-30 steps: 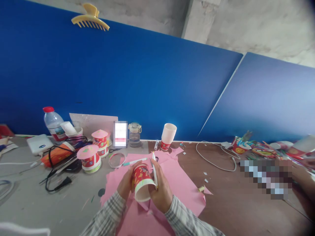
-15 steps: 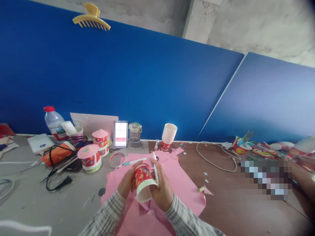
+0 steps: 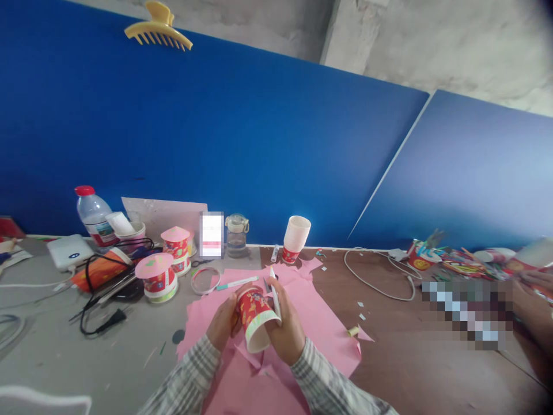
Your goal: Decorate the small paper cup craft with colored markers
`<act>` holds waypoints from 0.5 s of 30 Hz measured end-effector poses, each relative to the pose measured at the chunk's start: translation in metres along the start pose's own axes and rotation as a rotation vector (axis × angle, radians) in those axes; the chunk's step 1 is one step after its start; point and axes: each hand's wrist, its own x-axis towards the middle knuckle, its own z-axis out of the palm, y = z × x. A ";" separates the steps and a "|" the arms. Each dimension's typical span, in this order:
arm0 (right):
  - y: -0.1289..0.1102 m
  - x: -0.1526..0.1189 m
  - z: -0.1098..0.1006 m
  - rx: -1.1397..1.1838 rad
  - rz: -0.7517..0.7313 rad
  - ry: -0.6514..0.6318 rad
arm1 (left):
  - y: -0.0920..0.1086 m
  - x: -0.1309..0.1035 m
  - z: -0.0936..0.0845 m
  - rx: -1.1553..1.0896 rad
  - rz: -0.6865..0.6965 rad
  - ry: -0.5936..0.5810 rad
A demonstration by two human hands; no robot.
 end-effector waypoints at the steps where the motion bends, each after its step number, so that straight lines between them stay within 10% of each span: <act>1: -0.001 0.000 0.000 0.004 0.000 0.003 | 0.000 0.000 0.000 -0.004 -0.001 0.001; 15: -0.008 0.000 0.002 -0.027 -0.045 0.006 | 0.008 -0.003 -0.002 0.039 0.049 0.054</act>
